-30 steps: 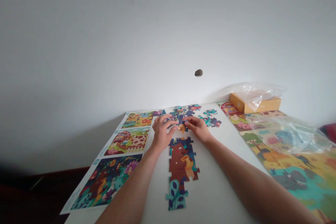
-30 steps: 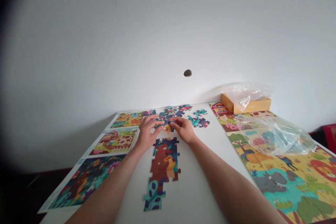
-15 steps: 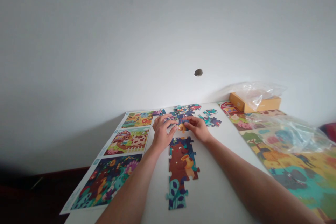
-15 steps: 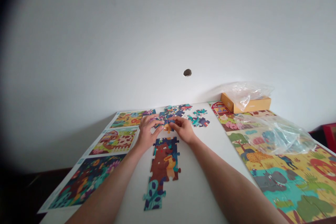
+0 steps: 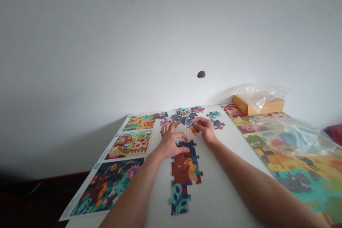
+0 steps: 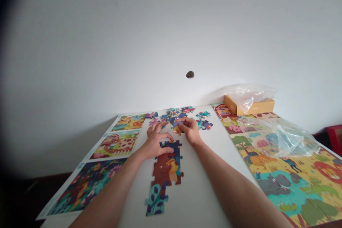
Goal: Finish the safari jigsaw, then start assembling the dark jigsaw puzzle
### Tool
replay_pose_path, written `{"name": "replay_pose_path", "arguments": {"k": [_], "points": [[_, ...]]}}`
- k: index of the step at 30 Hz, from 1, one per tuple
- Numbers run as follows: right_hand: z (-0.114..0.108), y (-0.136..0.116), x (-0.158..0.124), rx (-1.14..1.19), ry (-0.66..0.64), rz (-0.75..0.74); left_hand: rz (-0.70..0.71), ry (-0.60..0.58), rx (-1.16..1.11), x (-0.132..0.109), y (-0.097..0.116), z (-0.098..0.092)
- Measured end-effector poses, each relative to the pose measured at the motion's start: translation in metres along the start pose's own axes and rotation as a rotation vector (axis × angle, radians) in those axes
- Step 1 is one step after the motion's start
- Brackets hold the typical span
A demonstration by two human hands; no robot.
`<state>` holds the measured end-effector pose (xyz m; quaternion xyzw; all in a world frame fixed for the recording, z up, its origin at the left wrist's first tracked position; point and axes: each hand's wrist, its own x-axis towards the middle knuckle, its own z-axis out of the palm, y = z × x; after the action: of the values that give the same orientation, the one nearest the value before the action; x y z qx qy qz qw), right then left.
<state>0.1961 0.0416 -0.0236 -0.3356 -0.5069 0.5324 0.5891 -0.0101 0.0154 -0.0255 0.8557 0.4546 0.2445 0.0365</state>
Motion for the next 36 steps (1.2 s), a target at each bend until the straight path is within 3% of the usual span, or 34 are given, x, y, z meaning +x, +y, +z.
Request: {"name": "replay_pose_path", "arguments": {"k": [9, 17, 24, 36], "points": [[0.000, 0.002, 0.000, -0.058, -0.004, 0.006, -0.047, -0.048, 0.007, 0.001, 0.002, -0.002], [-0.003, 0.012, 0.003, -0.694, 0.015, -0.083, -0.204, 0.119, 0.024, 0.003, -0.006, 0.001], [-0.002, 0.010, 0.003, -0.876, -0.055, -0.060, -0.260, 0.023, 0.058, 0.004, -0.005, 0.001], [0.001, 0.006, 0.001, -0.966, -0.121, -0.050, -0.259, -0.019, 0.071, 0.003, 0.000, -0.002]]}}
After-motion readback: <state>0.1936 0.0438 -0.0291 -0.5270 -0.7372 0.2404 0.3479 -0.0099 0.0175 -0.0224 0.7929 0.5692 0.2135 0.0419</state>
